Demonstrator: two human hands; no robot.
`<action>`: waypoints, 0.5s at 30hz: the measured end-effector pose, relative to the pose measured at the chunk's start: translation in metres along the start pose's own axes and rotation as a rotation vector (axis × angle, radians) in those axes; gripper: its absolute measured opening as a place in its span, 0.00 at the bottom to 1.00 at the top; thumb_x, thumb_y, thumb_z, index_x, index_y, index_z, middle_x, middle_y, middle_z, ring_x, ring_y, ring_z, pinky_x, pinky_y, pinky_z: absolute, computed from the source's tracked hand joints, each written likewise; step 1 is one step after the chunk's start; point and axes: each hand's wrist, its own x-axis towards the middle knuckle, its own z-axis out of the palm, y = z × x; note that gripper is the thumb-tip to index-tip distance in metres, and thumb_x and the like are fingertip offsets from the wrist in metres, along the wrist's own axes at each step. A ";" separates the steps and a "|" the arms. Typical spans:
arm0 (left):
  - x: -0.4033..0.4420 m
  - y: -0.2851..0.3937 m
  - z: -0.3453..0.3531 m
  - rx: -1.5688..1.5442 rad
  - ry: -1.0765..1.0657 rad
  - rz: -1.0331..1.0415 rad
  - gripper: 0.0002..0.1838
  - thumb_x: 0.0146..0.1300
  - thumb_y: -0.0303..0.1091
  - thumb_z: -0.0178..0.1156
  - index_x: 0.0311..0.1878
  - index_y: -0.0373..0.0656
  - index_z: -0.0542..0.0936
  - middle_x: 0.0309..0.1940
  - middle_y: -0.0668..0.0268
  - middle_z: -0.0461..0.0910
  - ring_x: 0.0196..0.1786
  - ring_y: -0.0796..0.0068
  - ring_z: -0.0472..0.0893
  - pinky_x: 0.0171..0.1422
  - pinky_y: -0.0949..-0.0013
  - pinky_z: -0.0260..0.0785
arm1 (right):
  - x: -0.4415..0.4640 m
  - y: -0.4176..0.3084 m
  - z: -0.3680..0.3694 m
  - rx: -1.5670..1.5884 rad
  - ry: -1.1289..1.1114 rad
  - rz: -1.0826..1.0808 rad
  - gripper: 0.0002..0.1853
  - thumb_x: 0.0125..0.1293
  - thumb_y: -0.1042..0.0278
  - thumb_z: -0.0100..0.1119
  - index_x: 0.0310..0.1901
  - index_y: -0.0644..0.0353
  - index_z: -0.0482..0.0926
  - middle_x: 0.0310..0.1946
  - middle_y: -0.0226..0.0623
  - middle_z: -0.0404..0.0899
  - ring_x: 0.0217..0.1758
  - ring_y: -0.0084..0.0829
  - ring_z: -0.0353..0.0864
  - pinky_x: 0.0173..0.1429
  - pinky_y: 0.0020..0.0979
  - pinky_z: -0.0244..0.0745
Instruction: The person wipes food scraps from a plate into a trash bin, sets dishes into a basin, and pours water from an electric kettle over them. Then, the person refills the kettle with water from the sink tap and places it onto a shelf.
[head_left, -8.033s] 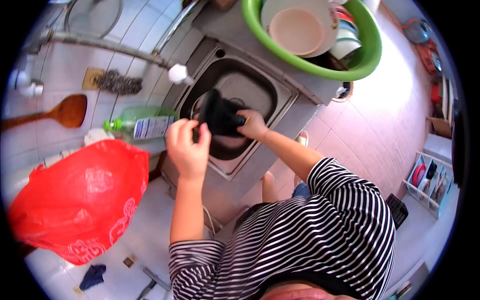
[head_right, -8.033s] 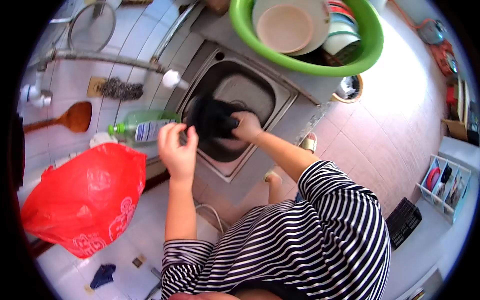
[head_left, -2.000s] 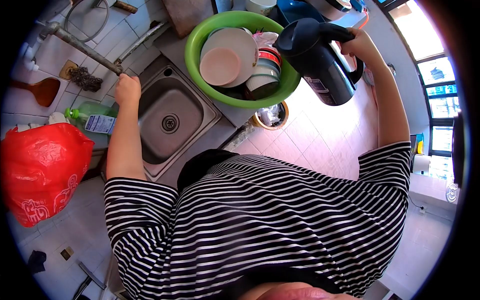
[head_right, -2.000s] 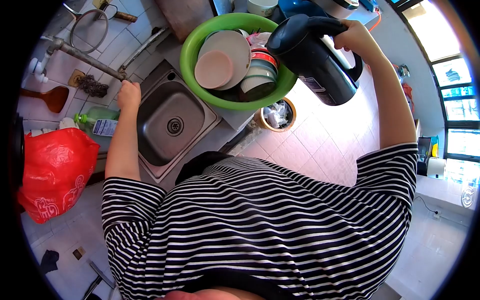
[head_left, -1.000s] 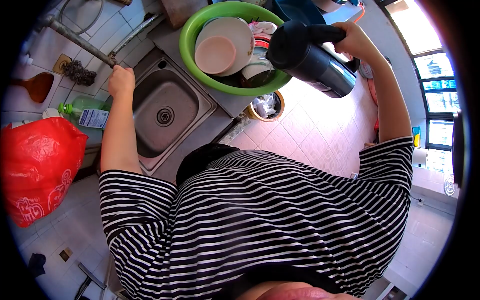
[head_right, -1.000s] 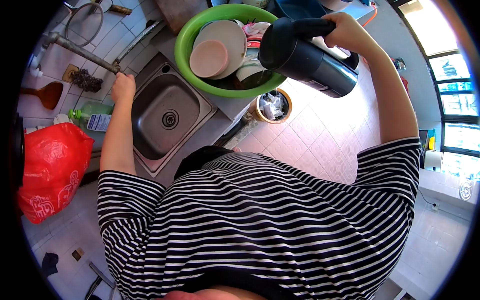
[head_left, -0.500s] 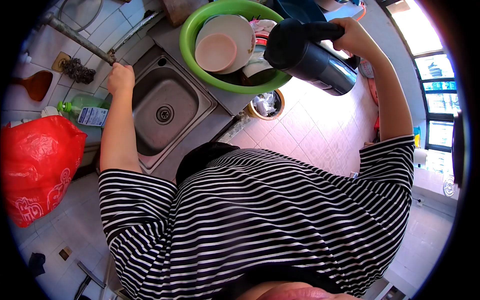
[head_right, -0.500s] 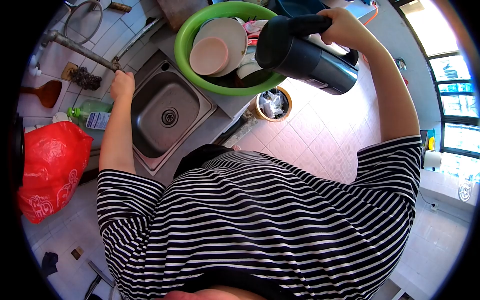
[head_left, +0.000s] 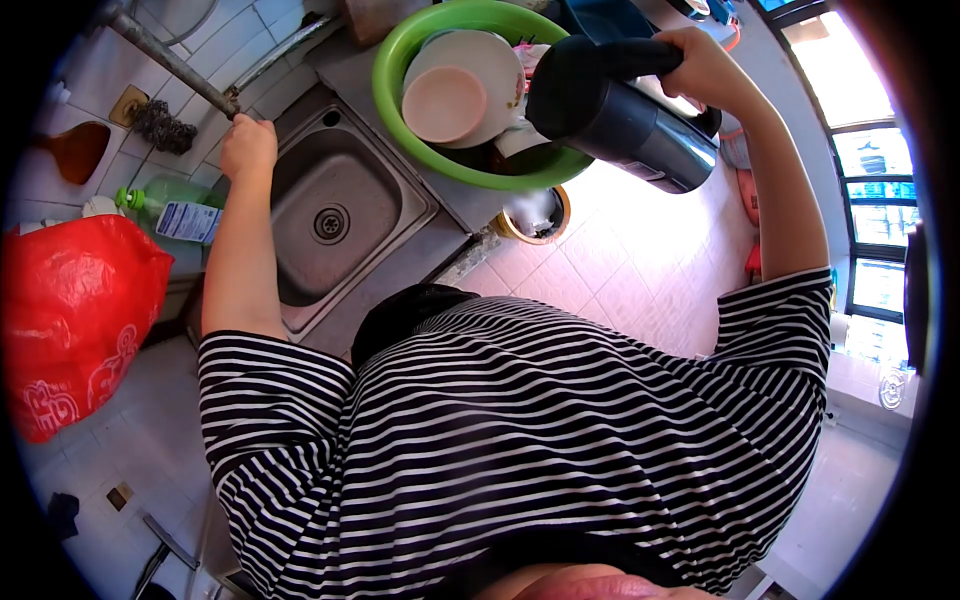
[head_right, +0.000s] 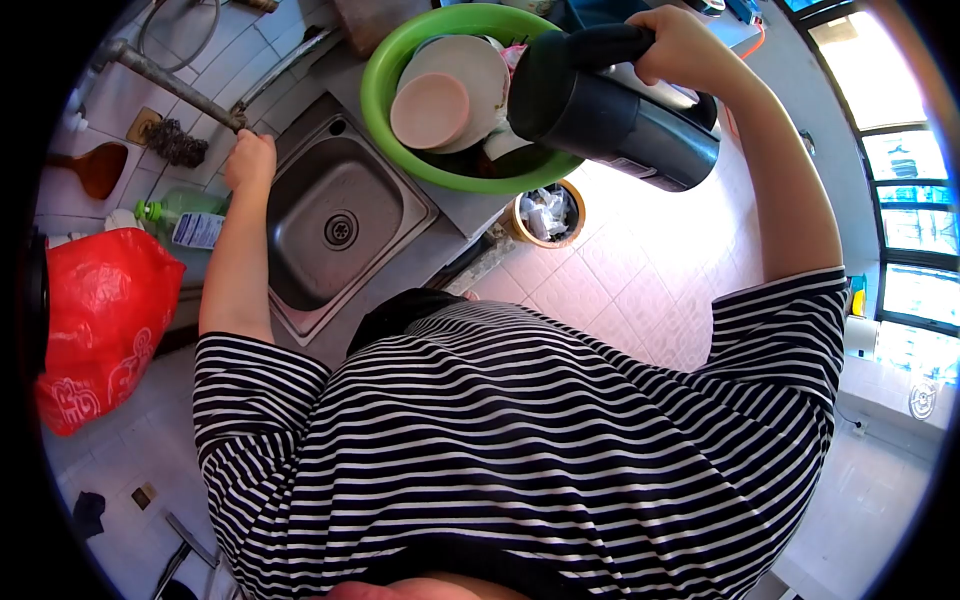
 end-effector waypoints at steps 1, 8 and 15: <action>0.000 0.001 0.000 -0.007 0.001 -0.006 0.19 0.58 0.44 0.45 0.39 0.36 0.71 0.38 0.50 0.78 0.43 0.52 0.78 0.45 0.55 0.71 | 0.000 -0.003 -0.001 0.011 -0.013 0.020 0.19 0.32 0.83 0.56 0.34 0.66 0.77 0.15 0.32 0.71 0.14 0.22 0.71 0.19 0.21 0.64; -0.001 0.000 0.001 -0.013 0.026 -0.001 0.18 0.58 0.44 0.46 0.39 0.36 0.71 0.37 0.51 0.78 0.43 0.53 0.78 0.45 0.55 0.71 | 0.014 -0.001 -0.001 -0.026 0.002 -0.078 0.19 0.31 0.82 0.56 0.33 0.67 0.77 0.16 0.32 0.72 0.17 0.23 0.72 0.24 0.23 0.67; -0.003 0.000 -0.003 -0.050 0.014 -0.005 0.18 0.58 0.44 0.47 0.39 0.36 0.71 0.38 0.50 0.78 0.43 0.52 0.78 0.45 0.55 0.71 | 0.021 -0.016 -0.001 -0.062 0.032 -0.107 0.21 0.29 0.79 0.58 0.34 0.65 0.78 0.17 0.32 0.72 0.15 0.25 0.70 0.22 0.24 0.66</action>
